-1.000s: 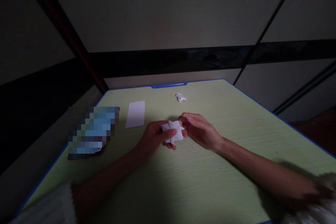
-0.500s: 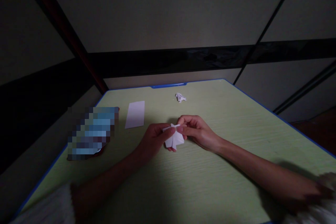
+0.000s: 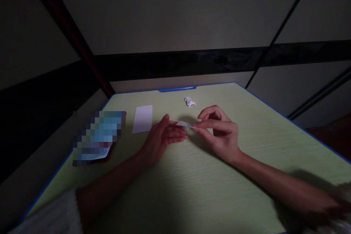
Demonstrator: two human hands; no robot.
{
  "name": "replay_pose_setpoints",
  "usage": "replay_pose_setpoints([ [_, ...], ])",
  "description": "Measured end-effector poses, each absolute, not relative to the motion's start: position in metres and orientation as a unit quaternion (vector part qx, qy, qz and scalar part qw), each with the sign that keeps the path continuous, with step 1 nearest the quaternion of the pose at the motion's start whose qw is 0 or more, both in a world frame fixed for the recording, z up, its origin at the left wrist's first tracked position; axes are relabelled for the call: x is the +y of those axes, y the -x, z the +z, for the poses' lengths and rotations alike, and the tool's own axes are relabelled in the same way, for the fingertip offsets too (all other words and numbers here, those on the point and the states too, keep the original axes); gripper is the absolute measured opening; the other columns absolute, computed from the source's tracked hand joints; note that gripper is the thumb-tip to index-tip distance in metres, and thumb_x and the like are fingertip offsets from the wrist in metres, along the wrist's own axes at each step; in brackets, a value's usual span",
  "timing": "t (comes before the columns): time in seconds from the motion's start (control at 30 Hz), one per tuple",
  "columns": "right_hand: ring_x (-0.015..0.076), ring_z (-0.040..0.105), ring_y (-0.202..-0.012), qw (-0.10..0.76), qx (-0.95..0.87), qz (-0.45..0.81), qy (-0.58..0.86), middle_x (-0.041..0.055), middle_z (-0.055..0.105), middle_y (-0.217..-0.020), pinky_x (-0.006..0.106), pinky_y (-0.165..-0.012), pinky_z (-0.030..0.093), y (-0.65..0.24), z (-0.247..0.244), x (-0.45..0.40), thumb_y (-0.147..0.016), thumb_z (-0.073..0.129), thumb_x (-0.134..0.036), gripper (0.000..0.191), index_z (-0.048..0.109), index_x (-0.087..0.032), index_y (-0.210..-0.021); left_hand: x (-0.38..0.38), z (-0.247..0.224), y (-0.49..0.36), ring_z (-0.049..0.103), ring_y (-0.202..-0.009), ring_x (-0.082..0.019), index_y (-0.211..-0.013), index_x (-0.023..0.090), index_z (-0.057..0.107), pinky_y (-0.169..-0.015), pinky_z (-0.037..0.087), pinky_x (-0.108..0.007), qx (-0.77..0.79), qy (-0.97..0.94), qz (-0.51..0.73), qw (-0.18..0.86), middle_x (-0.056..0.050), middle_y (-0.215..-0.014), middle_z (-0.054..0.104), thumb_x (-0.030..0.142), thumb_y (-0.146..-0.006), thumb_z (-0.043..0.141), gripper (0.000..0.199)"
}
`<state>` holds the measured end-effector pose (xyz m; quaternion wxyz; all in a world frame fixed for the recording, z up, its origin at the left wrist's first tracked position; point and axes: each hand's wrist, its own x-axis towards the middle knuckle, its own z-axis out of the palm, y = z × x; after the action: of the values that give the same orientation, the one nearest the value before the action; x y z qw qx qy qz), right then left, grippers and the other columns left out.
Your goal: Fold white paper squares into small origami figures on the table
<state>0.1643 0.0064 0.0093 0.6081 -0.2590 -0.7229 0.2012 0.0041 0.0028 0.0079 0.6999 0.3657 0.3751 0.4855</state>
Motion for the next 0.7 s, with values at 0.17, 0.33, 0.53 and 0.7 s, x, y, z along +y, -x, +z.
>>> replay_pose_setpoints([
  [0.17,0.0157,0.047,-0.08,0.528,-0.82,0.052,0.216,0.0037,0.051,-0.086,0.031,-0.066,0.041,-0.1684,0.0068,0.002,-0.07,0.058,-0.011,0.017,0.067,-0.024,-0.075,-0.0005,0.0123,-0.0027,0.059,-0.042,-0.013,-0.058,0.007,0.059,-0.044,0.047,-0.021,0.4,-0.406,0.434,0.697,-0.006,-0.048,0.064,0.03,-0.058,0.066,0.025],
  [0.33,0.0168,0.047,-0.085,0.47,-0.848,0.047,0.24,0.0044,0.053,-0.09,0.033,-0.072,0.04,-0.1677,0.007,0.0048,-0.071,0.058,-0.015,0.01,0.066,-0.021,-0.073,-0.0025,0.0078,-0.0042,0.06,-0.046,-0.012,-0.062,0.008,0.06,-0.047,0.047,-0.02,0.426,-0.424,0.452,0.659,-0.003,-0.05,0.065,0.019,-0.061,0.063,0.011],
  [0.53,0.0178,0.046,-0.094,0.414,-0.865,0.093,0.267,0.0051,0.055,-0.099,0.036,-0.08,0.037,-0.1669,0.0074,0.0075,-0.074,0.056,-0.02,0.008,0.065,-0.019,-0.074,-0.0026,0.0034,-0.0043,0.06,-0.047,-0.01,-0.063,0.009,0.061,-0.049,0.048,-0.019,0.449,-0.48,0.466,0.593,-0.002,-0.05,0.064,0.022,-0.064,0.061,0.013],
  [0.7,0.0187,0.043,-0.103,0.424,-0.828,0.201,0.306,0.0058,0.049,-0.108,0.038,-0.087,0.034,-0.163,0.0083,0.0079,-0.072,0.058,-0.017,0.007,0.064,-0.018,-0.071,-0.0035,0.007,-0.0061,0.059,-0.044,-0.01,-0.059,0.01,0.06,-0.047,0.047,-0.019,0.488,-0.52,0.437,0.548,-0.001,-0.05,0.063,0.021,-0.066,0.057,0.013],
])
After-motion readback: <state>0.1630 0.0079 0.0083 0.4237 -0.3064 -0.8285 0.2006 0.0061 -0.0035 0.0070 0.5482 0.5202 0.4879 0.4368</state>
